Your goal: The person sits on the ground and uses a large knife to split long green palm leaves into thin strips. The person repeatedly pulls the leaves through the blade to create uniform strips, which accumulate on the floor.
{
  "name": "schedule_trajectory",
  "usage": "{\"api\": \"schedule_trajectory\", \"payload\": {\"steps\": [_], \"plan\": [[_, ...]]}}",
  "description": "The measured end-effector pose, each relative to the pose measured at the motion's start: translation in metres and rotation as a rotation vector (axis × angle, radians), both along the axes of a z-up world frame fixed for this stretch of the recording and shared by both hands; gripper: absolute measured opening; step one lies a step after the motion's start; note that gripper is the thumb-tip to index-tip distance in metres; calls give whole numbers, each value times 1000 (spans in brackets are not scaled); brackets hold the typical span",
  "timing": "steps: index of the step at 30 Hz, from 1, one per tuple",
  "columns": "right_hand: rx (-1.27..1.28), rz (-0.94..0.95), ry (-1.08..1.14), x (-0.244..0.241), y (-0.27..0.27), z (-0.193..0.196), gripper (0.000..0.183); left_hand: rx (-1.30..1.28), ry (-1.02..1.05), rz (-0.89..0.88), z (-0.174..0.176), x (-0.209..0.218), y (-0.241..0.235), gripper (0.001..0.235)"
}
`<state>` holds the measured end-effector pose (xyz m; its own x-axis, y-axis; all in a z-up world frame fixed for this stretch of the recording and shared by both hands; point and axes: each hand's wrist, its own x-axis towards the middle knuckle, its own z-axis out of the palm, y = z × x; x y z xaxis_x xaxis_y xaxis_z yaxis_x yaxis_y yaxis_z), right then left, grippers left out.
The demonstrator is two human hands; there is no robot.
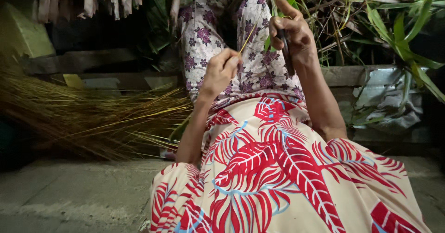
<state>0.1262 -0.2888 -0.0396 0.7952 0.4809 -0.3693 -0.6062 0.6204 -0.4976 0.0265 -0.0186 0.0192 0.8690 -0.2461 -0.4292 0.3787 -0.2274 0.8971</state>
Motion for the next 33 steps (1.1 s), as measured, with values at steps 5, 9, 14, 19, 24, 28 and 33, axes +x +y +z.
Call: {"api": "schedule_trajectory", "payload": {"steps": [5,9,14,19,24,28,33], "plan": [[-23,-46,37,9,0,-14,110,2,115,44,34,-27,30,21],[-28,-85,30,16,2,13,98,78,147,16,42,-51,53,20],[-30,-189,32,22,-5,23,88,-117,205,23,49,-77,78,18],[-118,-138,-64,38,-26,-12,57,-185,219,59,60,-84,93,18],[-228,-258,75,50,-47,-29,31,-188,255,64,61,-95,119,19],[-246,-301,-126,46,-62,-10,16,-46,167,153,78,-91,124,19],[-310,-258,-258,26,-52,35,11,-17,17,238,115,-54,108,14]]}}
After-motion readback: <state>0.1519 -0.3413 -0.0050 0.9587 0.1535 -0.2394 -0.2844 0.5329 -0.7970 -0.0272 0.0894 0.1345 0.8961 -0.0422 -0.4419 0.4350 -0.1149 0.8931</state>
